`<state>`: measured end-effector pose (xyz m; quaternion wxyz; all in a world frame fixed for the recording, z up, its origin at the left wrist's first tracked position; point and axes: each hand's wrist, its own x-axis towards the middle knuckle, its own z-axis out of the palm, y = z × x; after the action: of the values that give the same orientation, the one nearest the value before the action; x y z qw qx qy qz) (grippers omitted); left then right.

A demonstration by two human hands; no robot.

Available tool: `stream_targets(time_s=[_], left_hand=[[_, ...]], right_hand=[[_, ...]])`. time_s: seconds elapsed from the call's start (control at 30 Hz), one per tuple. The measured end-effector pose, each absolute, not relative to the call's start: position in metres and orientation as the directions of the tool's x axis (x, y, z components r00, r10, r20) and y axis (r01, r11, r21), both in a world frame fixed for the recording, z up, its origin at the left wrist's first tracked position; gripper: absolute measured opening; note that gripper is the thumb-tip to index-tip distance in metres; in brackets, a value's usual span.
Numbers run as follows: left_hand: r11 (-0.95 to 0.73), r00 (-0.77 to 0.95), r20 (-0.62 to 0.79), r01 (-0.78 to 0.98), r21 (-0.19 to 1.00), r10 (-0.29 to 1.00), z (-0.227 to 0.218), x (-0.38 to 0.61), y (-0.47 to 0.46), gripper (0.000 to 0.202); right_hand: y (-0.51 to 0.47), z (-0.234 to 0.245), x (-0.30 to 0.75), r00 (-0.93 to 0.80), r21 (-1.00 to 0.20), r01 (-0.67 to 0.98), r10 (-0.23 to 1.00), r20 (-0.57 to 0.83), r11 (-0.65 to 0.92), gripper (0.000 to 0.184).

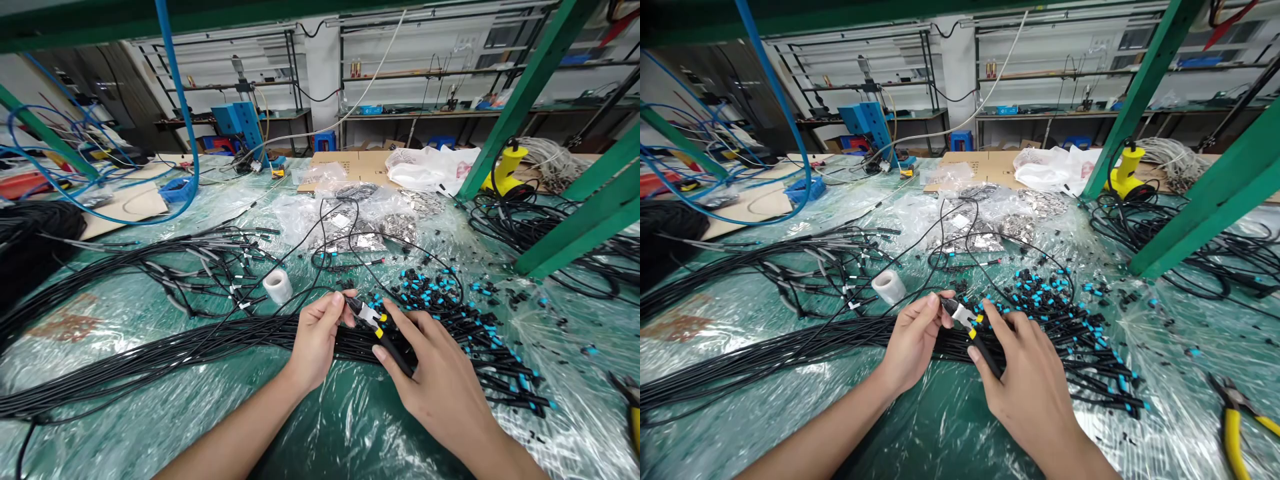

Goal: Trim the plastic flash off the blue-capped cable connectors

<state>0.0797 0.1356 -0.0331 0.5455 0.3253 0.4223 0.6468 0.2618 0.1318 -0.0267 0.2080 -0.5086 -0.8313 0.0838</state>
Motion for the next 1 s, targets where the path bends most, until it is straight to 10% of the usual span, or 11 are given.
stream_targets(time_s=[0.67,1.0], left_hand=[[-0.148,-0.228,0.111,-0.155,0.977,0.967,-0.044,0.077,0.135,0.026],[-0.162,-0.259,0.116,-0.164,0.973,0.959,-0.041,0.076,0.135,0.027]], right_hand=[[0.132,-0.025,0.263,-0.431,-0.325,0.821,0.883,0.187,0.469,0.051],[0.12,-0.014,0.249,-0.443,-0.736,0.617,0.896,-0.033,0.279,0.049]])
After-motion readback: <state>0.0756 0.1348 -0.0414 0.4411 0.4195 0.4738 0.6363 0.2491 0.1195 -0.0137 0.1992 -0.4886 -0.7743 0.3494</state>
